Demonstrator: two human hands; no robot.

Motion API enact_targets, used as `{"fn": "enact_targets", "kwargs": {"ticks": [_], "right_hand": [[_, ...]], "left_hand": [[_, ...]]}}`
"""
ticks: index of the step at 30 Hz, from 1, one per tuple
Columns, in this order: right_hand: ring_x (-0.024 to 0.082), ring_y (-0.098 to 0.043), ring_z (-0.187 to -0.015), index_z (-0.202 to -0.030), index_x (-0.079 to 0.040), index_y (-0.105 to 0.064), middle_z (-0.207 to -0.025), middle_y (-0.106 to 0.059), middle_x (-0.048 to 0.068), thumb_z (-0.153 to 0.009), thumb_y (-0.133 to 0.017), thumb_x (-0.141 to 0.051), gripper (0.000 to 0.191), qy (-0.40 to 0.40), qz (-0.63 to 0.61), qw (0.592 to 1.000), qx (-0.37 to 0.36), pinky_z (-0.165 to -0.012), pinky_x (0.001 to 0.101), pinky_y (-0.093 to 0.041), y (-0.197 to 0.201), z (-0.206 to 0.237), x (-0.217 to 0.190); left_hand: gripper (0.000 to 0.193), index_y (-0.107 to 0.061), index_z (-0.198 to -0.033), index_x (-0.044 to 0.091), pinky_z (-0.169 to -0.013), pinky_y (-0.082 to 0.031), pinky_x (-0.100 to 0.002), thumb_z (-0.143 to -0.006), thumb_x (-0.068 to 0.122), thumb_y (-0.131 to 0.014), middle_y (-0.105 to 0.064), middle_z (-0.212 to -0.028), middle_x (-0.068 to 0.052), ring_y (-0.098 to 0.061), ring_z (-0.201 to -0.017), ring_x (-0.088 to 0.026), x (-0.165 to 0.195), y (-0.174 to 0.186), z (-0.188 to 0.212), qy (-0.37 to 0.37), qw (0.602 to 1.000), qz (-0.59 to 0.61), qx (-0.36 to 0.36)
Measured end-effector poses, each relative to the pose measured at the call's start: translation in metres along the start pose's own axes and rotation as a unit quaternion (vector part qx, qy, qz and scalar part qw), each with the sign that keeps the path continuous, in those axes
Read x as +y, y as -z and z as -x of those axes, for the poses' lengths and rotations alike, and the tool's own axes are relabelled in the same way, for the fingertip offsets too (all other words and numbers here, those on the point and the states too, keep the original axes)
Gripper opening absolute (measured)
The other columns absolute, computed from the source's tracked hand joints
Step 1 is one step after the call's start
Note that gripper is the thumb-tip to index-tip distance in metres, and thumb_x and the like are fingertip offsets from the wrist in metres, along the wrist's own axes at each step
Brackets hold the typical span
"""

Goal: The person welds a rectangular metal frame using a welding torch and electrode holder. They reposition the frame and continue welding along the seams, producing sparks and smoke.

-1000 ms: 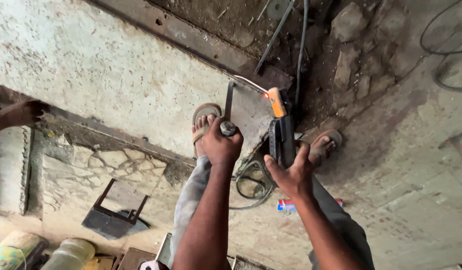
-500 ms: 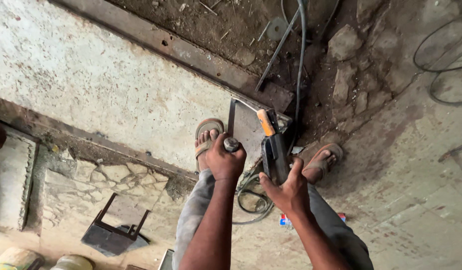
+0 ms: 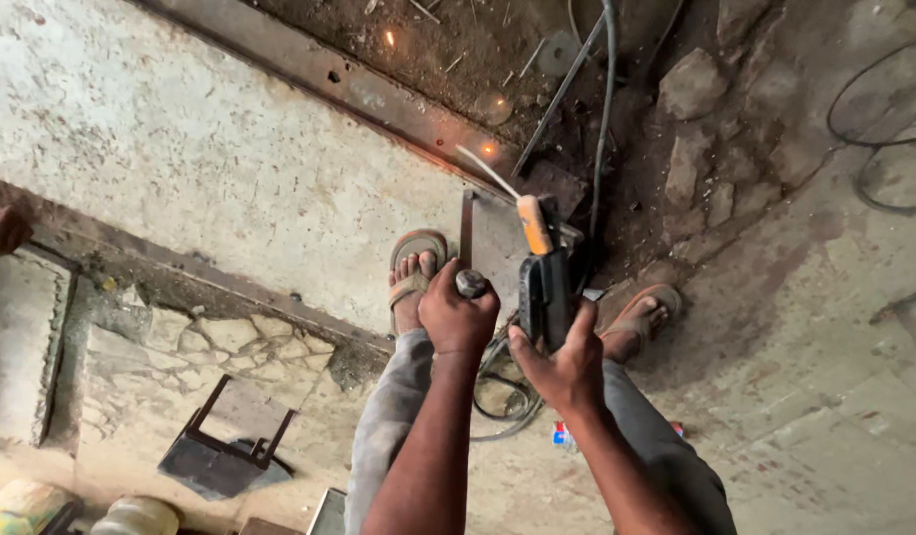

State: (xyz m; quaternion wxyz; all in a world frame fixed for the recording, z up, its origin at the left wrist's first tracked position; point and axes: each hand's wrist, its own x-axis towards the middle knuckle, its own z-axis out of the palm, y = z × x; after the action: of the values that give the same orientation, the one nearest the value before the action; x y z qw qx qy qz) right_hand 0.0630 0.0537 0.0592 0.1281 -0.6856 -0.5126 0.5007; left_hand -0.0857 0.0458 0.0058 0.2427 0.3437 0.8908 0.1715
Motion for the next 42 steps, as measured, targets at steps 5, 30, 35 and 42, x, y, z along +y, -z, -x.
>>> {"fn": "enact_targets", "kwargs": {"ticks": [5,30,35,42], "right_hand": [[0.039,-0.07,-0.083,-0.126,0.0,-0.041,-0.097,-0.066,0.023,-0.075,-0.087,-0.034,0.076,0.031,0.022,0.999,-0.02,-0.068,0.0462,-0.054,-0.008,-0.004,0.001],[0.021,-0.068,-0.063,-0.122,-0.003,-0.043,-0.079,-0.066,0.009,-0.072,-0.083,-0.038,0.073,-0.092,-0.007,0.995,-0.047,-0.061,0.0385,-0.056,-0.007,-0.008,-0.009],[0.02,-0.066,-0.062,-0.122,-0.003,-0.043,-0.075,-0.065,0.009,-0.072,-0.085,-0.037,0.073,-0.116,0.017,0.991,-0.063,-0.061,0.0384,-0.054,-0.005,-0.008,-0.006],[0.019,-0.067,-0.062,-0.121,-0.003,-0.043,-0.077,-0.065,0.006,-0.072,-0.083,-0.038,0.072,-0.078,-0.017,0.996,-0.04,-0.058,0.0377,-0.056,-0.009,-0.008,-0.005]], "left_hand": [[0.03,-0.072,-0.093,0.003,-0.076,-0.057,-0.044,-0.068,0.017,-0.078,-0.074,-0.089,-0.015,-0.071,-0.084,-0.037,-0.004,0.002,0.003,0.002,0.999,0.002,-0.04],[0.018,-0.066,-0.081,0.013,-0.065,-0.056,-0.046,-0.069,0.023,-0.074,-0.069,-0.072,-0.012,-0.069,-0.069,-0.036,0.007,0.007,-0.003,0.047,0.997,-0.013,-0.054],[0.018,-0.064,-0.083,0.013,-0.066,-0.056,-0.046,-0.07,0.022,-0.072,-0.068,-0.073,-0.011,-0.07,-0.068,-0.035,0.01,0.011,0.0,0.034,0.998,0.038,-0.039],[0.02,-0.063,-0.081,0.011,-0.068,-0.055,-0.046,-0.072,0.024,-0.075,-0.069,-0.074,-0.011,-0.07,-0.072,-0.035,0.014,0.018,-0.005,0.012,0.997,0.045,-0.057]]}}
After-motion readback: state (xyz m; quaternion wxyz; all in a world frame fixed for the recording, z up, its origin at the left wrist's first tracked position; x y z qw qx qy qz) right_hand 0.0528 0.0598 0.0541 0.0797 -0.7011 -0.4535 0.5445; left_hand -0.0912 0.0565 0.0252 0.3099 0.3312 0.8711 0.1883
